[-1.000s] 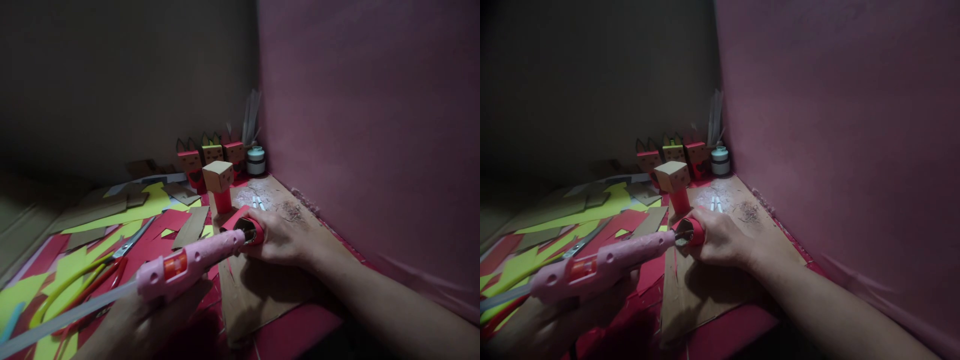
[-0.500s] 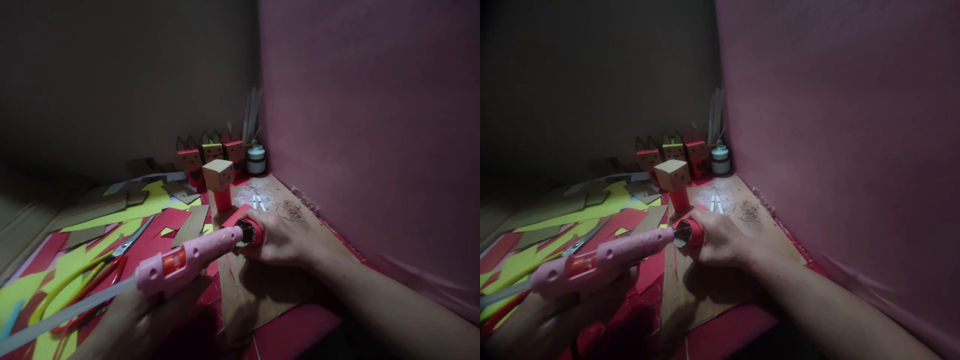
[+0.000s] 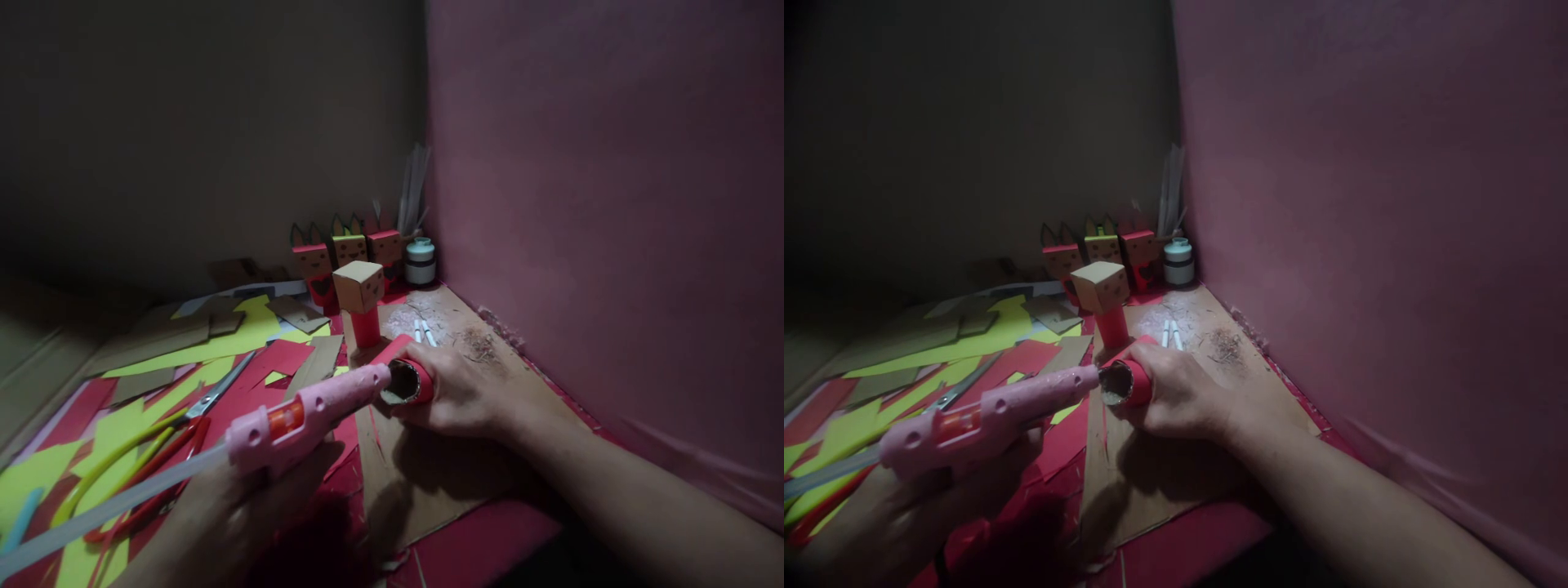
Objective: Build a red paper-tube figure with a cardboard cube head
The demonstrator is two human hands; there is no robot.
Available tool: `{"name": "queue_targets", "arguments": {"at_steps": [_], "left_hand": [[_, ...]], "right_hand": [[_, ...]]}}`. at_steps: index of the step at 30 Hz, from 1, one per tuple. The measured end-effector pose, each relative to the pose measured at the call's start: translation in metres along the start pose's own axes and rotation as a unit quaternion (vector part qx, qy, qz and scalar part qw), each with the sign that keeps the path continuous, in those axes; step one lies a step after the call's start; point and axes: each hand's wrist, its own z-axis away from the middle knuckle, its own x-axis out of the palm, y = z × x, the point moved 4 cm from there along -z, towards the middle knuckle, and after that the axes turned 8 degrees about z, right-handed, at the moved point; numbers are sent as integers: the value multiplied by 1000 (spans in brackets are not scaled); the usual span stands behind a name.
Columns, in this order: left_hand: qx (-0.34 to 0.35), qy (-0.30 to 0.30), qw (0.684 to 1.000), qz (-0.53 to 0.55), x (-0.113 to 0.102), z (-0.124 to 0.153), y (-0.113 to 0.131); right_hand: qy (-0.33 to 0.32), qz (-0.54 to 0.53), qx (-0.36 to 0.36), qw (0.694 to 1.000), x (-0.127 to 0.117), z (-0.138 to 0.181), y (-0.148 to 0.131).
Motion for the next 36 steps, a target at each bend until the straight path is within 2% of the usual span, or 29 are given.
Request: {"name": "queue_targets", "arguments": {"at_steps": [4,10,13,19,28,36], "left_hand": [[-26,17,999,15,1,-1,2],[45,1,999,-23,-4,-2,-2],[29,-5,999,-35,-5,-2,-5],[47,11,996,-71,-5,-1,-5],[36,20,996,-85,-6,4,-10],[24,28,998,-52,-6,0,-5]], "right_hand": [[-4,-3,8,1000,-1,1,0],[2,-19,11,1000,1,3,3],[1,-20,11,1000,0,2,3],[2,-5,-2,1000,0,1,1],[12,-6,0,1000,1,3,3],[-6,-9,8,1000,-2,1,0]]}}
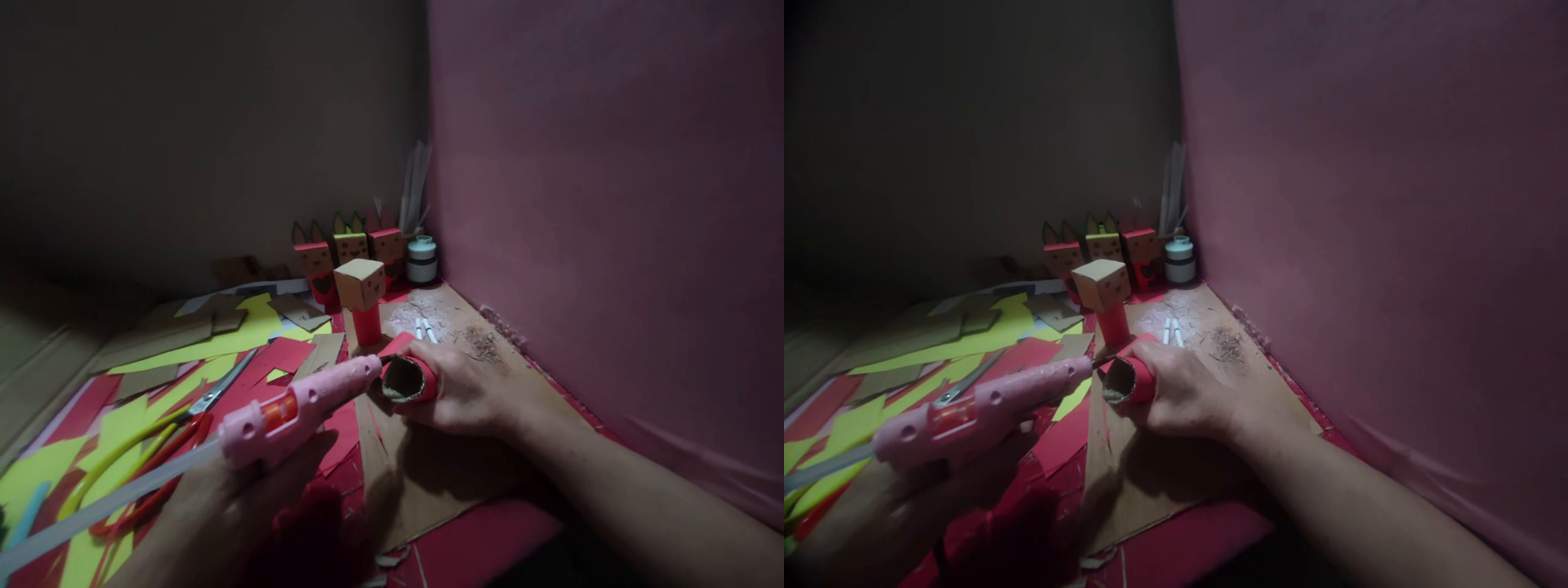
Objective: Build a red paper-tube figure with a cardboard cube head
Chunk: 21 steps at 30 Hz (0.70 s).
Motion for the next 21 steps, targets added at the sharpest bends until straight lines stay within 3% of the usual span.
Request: {"name": "queue_targets", "arguments": {"at_steps": [5,9,21], "left_hand": [[-42,5,999,4,2,0,3],[-15,5,1000,-24,1,-1,2],[-28,-18,999,-31,-1,1,-5]], "right_hand": [[12,-13,-3,1000,0,0,2],[19,-16,-4,1000,3,0,6],[21,-38,-17,999,-1,0,3]]}}
